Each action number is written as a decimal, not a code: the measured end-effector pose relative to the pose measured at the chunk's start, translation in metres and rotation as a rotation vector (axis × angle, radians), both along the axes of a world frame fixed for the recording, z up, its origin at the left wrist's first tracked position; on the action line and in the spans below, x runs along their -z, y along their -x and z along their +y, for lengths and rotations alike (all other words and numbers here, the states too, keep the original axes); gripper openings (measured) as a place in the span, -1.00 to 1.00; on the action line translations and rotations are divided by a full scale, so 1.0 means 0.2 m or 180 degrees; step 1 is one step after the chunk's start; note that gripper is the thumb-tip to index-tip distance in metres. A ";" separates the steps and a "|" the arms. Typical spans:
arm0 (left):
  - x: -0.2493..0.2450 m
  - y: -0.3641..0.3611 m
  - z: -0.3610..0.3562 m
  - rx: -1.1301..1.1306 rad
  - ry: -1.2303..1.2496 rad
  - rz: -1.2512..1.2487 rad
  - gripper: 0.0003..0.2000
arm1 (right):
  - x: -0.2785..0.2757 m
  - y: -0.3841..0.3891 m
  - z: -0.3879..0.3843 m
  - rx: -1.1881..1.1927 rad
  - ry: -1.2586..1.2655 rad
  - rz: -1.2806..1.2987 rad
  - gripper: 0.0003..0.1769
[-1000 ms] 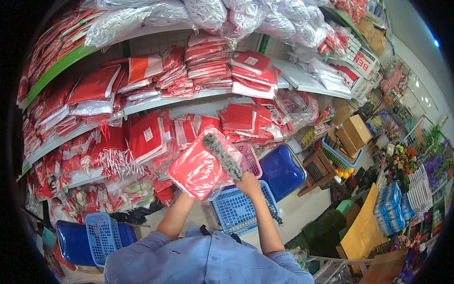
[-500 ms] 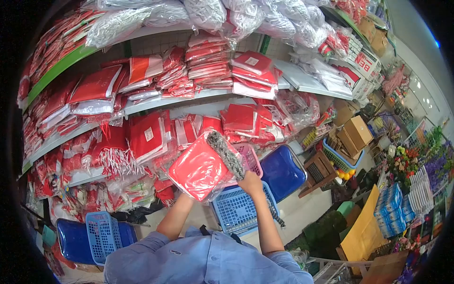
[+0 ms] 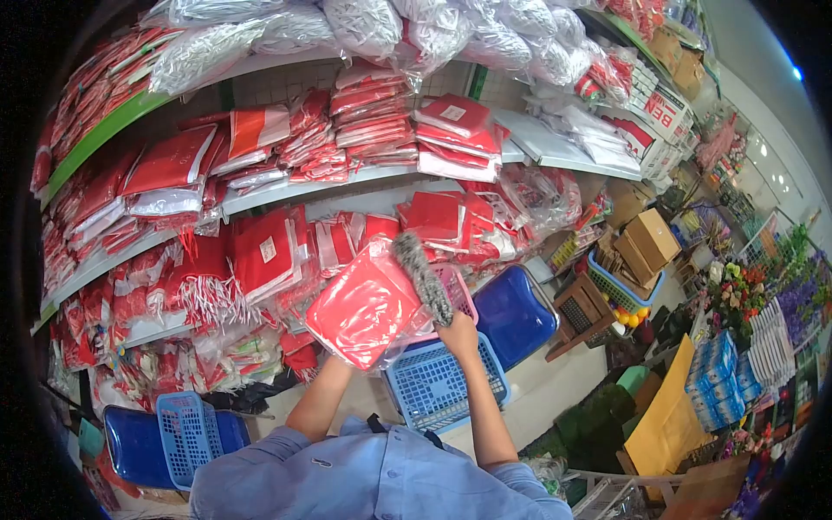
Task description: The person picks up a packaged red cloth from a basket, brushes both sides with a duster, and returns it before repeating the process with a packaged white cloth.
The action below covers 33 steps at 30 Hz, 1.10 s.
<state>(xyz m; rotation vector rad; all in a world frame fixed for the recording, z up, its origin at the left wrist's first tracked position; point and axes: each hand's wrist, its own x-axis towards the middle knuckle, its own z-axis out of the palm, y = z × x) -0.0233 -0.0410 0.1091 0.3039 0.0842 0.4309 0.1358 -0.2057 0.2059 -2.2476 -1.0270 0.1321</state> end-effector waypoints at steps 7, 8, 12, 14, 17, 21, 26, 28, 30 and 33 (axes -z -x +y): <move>-0.01 -0.01 0.00 -0.0043 -0.0100 -0.0008 -0.42 | -0.17 0.22 0.06 0.0339 -0.1762 0.1013 -0.85; -0.02 -0.01 0.00 -0.0064 -0.0130 -0.0011 -0.42 | -0.15 0.22 0.09 0.0156 -0.2075 0.0575 -0.84; -0.12 -0.05 0.00 -0.0205 -0.0644 -0.0020 -0.42 | -0.25 0.31 0.10 -0.0549 -0.1386 0.2203 -0.70; -0.24 -0.12 -0.02 -0.0632 -0.1926 0.0241 -0.41 | -0.34 0.36 0.09 -0.0758 -0.1227 0.2913 -0.61; -0.48 -0.10 -0.09 -0.1435 -0.4176 0.0967 -0.41 | -0.29 0.31 0.10 -0.0984 -0.1162 0.3871 -0.43; -0.69 0.02 -0.21 -0.1219 -0.5889 0.2437 -0.38 | -0.16 0.24 0.13 -0.0624 -0.1795 0.4171 -0.49; -0.66 0.10 -0.10 -0.0894 -0.5951 0.1623 -0.36 | -0.14 0.20 0.07 -0.0871 -0.1898 0.4188 -0.51; -0.57 0.12 0.01 -0.1262 -0.5501 0.1142 -0.36 | -0.12 0.16 0.05 -0.0838 -0.1996 0.4381 -0.51; -0.61 0.11 -0.06 -0.1631 -0.3782 0.1271 -0.36 | -0.15 0.12 0.01 -0.0781 -0.1927 0.4803 -0.50; -0.50 0.14 -0.04 -0.1053 -0.2154 0.1489 -0.41 | -0.22 0.10 -0.03 -0.0744 -0.2289 0.4772 -0.50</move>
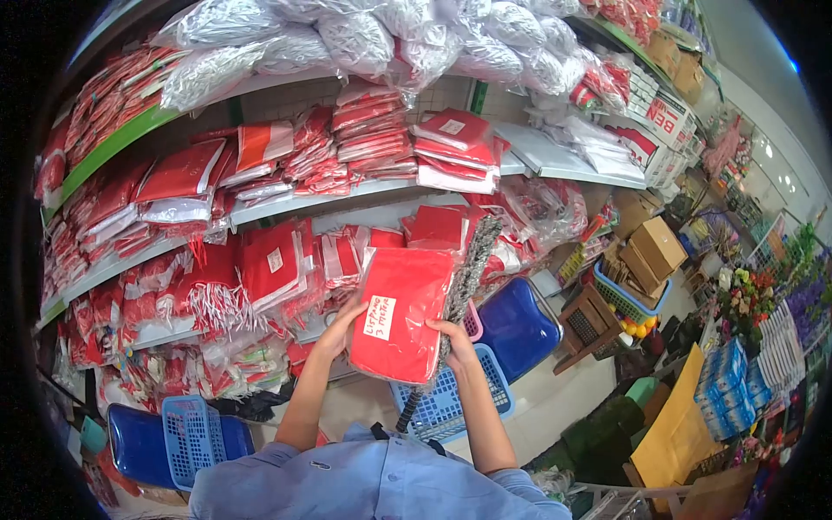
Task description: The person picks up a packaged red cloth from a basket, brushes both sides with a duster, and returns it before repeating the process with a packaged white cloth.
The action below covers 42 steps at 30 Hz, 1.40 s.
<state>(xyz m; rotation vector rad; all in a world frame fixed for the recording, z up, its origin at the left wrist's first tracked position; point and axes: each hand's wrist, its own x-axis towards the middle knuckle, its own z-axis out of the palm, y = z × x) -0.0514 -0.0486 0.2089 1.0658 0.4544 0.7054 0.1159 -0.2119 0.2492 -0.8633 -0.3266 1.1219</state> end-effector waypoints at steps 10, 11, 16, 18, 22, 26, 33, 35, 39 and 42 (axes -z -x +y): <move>0.14 -0.17 -0.09 0.0422 -0.0037 -0.0190 -0.57 | 0.07 -0.12 -0.14 0.0310 0.0565 -0.1643 -0.19; 0.16 -0.19 -0.09 0.0418 -0.0074 -0.0167 -0.57 | 0.06 -0.14 -0.18 0.0015 0.0802 -0.1629 -0.18; 0.30 -0.31 -0.08 0.0496 -0.0205 -0.0034 -0.54 | 0.12 -0.20 -0.28 -0.0307 0.1028 -0.1478 -0.29; 0.37 -0.36 -0.09 0.0562 -0.0226 0.0026 -0.51 | 0.20 -0.24 -0.30 -0.0040 0.1118 -0.1493 -0.24; 0.49 -0.46 -0.09 0.0502 -0.0265 0.0149 -0.52 | 0.31 -0.28 -0.31 0.0396 0.1034 -0.1458 -0.22; 0.45 -0.53 -0.02 0.0786 -0.0083 0.0232 -0.49 | 0.32 -0.35 -0.25 0.0523 0.1111 -0.1498 -0.32; 0.18 -0.98 0.52 0.0988 -0.0932 0.0143 -0.32 | 0.25 -0.78 0.26 0.0811 0.1025 -0.2114 -0.46; 0.18 -1.14 0.76 0.1003 -0.0559 0.0364 -0.14 | 0.26 -0.94 0.48 0.1410 0.0800 -0.2342 -0.51; 0.21 -1.15 0.97 0.0500 -0.1249 0.1082 0.02 | 0.37 -0.96 0.65 0.3090 0.1332 -0.2771 -0.59; 0.28 -1.05 0.95 0.0416 -0.1047 0.1031 -0.07 | 0.60 -0.84 0.58 0.2833 0.1117 -0.2274 -0.67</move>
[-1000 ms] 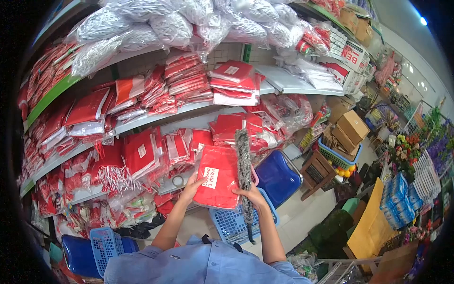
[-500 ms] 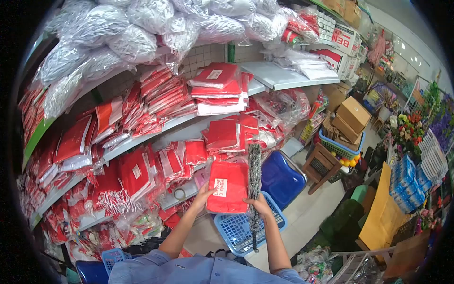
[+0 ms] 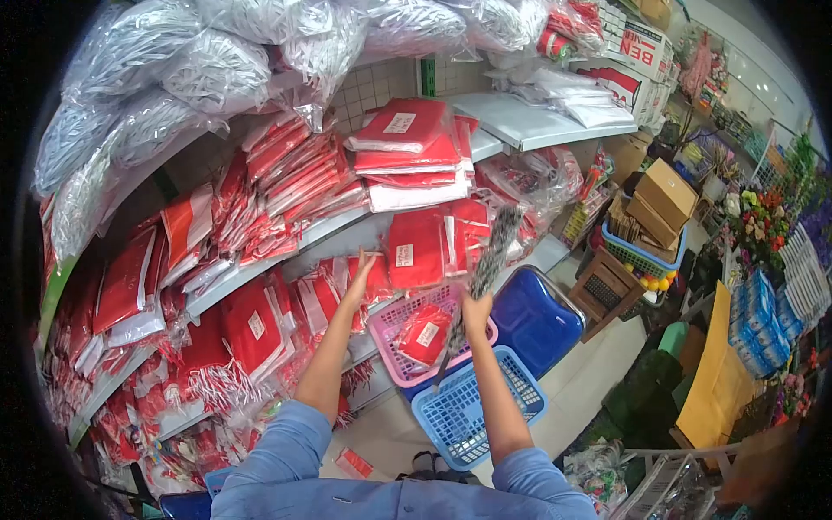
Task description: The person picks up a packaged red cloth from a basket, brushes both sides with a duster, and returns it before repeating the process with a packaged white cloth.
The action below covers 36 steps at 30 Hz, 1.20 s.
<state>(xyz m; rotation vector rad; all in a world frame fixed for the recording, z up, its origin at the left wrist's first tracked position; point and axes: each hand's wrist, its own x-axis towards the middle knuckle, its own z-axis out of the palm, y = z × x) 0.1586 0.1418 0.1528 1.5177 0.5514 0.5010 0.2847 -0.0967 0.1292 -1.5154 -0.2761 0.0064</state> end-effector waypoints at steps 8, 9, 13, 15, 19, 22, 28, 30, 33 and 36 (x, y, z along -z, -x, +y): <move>0.49 0.25 -0.25 -0.0104 0.1217 -0.0136 -0.61 | 0.39 0.23 -0.38 -0.0754 0.0594 0.0932 -0.87; 0.58 0.27 -0.28 0.0033 0.1298 -0.0003 -0.62 | 0.38 0.25 -0.42 -0.0732 0.0595 0.0961 -0.87; 0.86 0.30 -0.39 0.0040 0.1569 0.0447 -0.68 | 0.46 0.27 -0.50 -0.0694 0.0813 0.1354 -0.82; 0.96 0.32 -0.43 0.0095 0.1591 0.0664 -0.68 | 0.54 0.29 -0.52 -0.0610 0.0696 0.1436 -0.78; 1.24 0.35 -0.50 0.0187 0.1830 0.0903 -0.65 | 0.88 0.30 -0.57 -0.0627 0.0953 0.1779 -0.77; 1.44 0.33 -0.54 0.0125 0.1967 0.1150 -0.64 | 1.07 0.34 -0.58 -0.0545 0.0923 0.1862 -0.78; 1.92 0.22 -0.53 -0.0586 0.2692 0.1140 -0.63 | 1.33 0.38 -0.60 -0.0472 0.0924 0.2234 -0.78; 2.01 0.16 -0.47 -0.0960 0.3005 0.1065 -0.64 | 1.37 0.37 -0.60 -0.0433 0.0925 0.2300 -0.79; 2.20 0.11 -0.38 -0.1163 0.2654 0.1618 -0.65 | 1.44 0.40 -0.58 -0.0361 0.0737 0.2376 -0.77; 2.52 0.10 -0.36 -0.0949 0.1633 0.1557 -0.71 | 1.45 0.42 -0.59 -0.0498 0.0884 0.2573 -0.74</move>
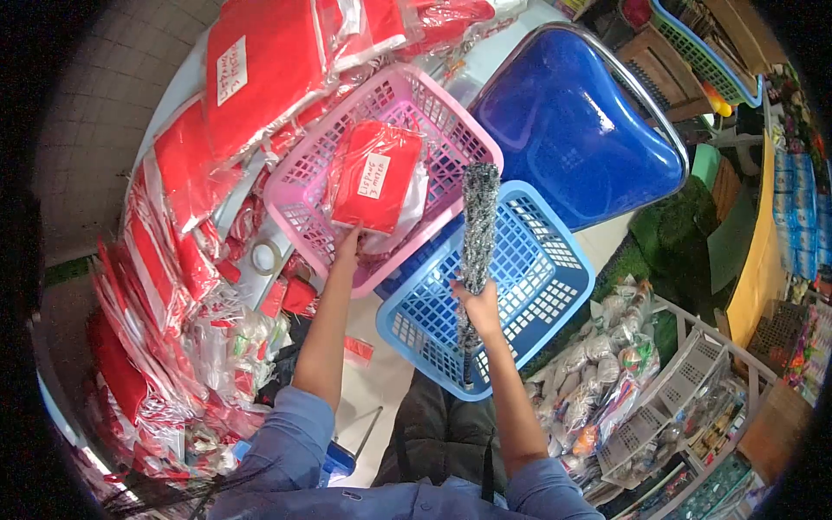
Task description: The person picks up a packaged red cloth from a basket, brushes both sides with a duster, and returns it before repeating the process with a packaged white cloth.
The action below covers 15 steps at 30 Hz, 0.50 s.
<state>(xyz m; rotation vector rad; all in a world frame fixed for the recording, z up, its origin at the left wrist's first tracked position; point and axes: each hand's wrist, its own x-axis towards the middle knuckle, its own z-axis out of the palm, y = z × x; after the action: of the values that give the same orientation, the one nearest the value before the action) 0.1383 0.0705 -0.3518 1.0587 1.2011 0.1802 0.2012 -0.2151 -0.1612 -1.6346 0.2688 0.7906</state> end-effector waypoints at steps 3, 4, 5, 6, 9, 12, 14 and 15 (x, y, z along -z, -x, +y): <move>-0.03 -0.04 0.01 0.0103 0.0144 0.0284 -0.81 | -0.01 0.01 0.01 -0.0050 0.0029 -0.0023 -0.74; -0.10 -0.05 0.01 0.0218 0.0338 0.0422 -0.81 | -0.01 0.02 0.01 -0.0061 0.0044 -0.0071 -0.75; -0.13 -0.07 -0.02 0.0064 0.0242 0.0403 -0.83 | 0.00 0.02 0.01 -0.0071 0.0049 -0.0127 -0.76; -0.20 -0.09 -0.05 -0.0104 0.0346 0.0221 -0.83 | -0.02 0.02 0.01 -0.0080 0.0046 -0.0182 -0.77; -0.38 -0.10 -0.11 -0.0486 0.0856 -0.0335 -0.84 | -0.06 0.02 0.01 0.0074 -0.0188 -0.0110 -0.78; -0.56 -0.09 -0.16 -0.0453 0.1639 -0.0916 -0.86 | -0.12 0.01 0.01 0.0095 -0.0285 -0.0149 -0.77; -0.74 -0.08 -0.24 -0.0230 0.1891 -0.1343 -0.87 | -0.18 0.02 0.00 0.0117 -0.0283 -0.0018 -0.74; -0.88 -0.08 -0.31 -0.0180 0.1856 -0.1368 -0.86 | -0.24 0.01 -0.01 0.0149 -0.0265 0.0122 -0.72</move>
<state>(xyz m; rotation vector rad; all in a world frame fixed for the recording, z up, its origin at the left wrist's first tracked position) 0.1534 0.0079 -0.1765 0.4433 0.8153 0.0849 0.1984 -0.2164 -0.1139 -1.5311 0.2964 0.7882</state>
